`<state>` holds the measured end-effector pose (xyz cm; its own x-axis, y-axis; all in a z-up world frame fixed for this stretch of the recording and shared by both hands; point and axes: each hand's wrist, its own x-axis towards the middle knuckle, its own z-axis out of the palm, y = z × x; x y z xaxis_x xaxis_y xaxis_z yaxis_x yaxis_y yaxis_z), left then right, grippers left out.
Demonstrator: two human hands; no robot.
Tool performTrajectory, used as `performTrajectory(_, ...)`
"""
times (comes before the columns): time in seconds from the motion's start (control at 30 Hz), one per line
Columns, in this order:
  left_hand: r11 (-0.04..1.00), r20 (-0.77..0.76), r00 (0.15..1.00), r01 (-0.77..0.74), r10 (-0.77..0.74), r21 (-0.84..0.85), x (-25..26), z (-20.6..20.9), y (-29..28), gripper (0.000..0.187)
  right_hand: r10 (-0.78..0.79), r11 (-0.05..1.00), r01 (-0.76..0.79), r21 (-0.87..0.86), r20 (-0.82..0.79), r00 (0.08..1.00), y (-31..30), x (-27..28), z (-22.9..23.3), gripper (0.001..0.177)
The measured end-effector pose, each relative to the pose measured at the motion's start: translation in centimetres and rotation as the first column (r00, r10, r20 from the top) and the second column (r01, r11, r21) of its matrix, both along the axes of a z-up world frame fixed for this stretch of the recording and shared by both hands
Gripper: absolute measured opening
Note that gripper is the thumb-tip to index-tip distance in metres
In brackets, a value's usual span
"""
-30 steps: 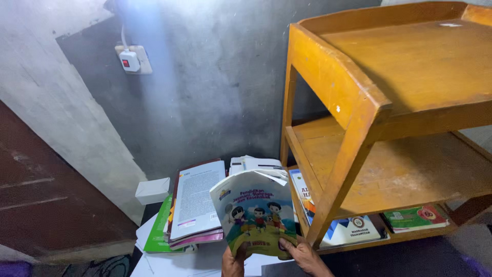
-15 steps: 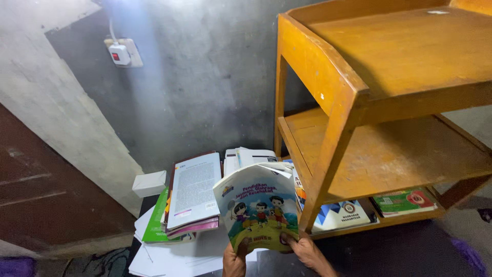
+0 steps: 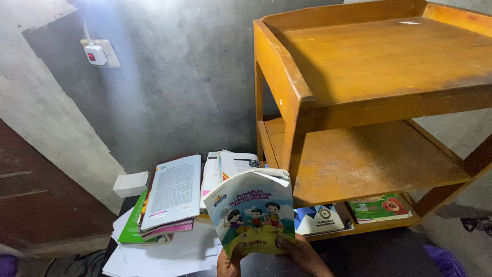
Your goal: The person picks up several books from a pile on a desk, turns them over to look at the covers, and places them onto the shelves of a wooden bookshelf one by one.
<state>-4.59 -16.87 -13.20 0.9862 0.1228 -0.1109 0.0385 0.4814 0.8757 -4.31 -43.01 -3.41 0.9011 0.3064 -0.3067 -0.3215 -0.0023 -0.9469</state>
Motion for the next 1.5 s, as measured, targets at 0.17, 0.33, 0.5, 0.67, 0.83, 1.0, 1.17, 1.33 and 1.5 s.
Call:
performTrajectory(0.17,0.993,0.032,0.999,0.009,-0.012,0.12,0.6,2.0,-2.7,0.045,0.044,0.999,-0.044,-0.007,0.058,0.997,-1.7,0.3,2.6,0.058)
performTrajectory(0.33,0.987,0.075,0.996,0.031,-0.043,0.157,1.1,2.2,-3.3,0.045,0.057,0.995,-0.055,0.077,-0.015,0.998,-2.7,-0.1,3.8,0.053)
performTrajectory(0.5,0.98,0.088,0.992,0.068,-0.086,0.185,1.6,1.7,-3.9,0.044,-0.106,0.978,0.099,0.181,0.03,0.994,-3.9,-1.0,2.2,0.049)
performTrajectory(0.67,0.988,0.095,0.993,0.053,-0.067,0.142,0.8,0.3,-5.7,0.043,-0.111,0.977,0.097,0.192,0.062,0.992,-6.0,-0.4,0.1,0.043)
performTrajectory(0.83,0.998,0.165,0.984,0.065,-0.068,0.02,0.9,1.7,-7.9,0.043,-0.114,0.978,0.098,0.184,0.082,0.99,-8.1,0.0,0.8,0.043)
performTrajectory(1.0,0.997,0.278,0.96,0.008,-0.029,0.076,0.4,2.5,-12.8,0.04,-0.071,0.969,0.059,0.239,0.042,0.997,-12.2,0.1,0.9,0.045)
performTrajectory(1.17,0.975,0.312,0.95,-0.063,-0.006,0.212,-1.1,1.3,-16.8,0.038,-0.01,0.984,-0.02,0.178,0.162,0.987,-16.9,0.9,-1.3,0.05)
performTrajectory(1.33,0.961,0.225,0.974,-0.074,0.012,0.267,-0.4,1.0,-18.8,0.04,-0.14,0.981,0.139,0.136,-0.004,0.99,-18.6,1.0,-0.9,0.053)
performTrajectory(1.5,0.95,0.284,0.952,0.024,-0.118,0.313,0.4,2.6,-18.6,0.038,-0.15,0.986,0.14,0.095,0.116,0.982,-19.0,1.0,0.2,0.055)
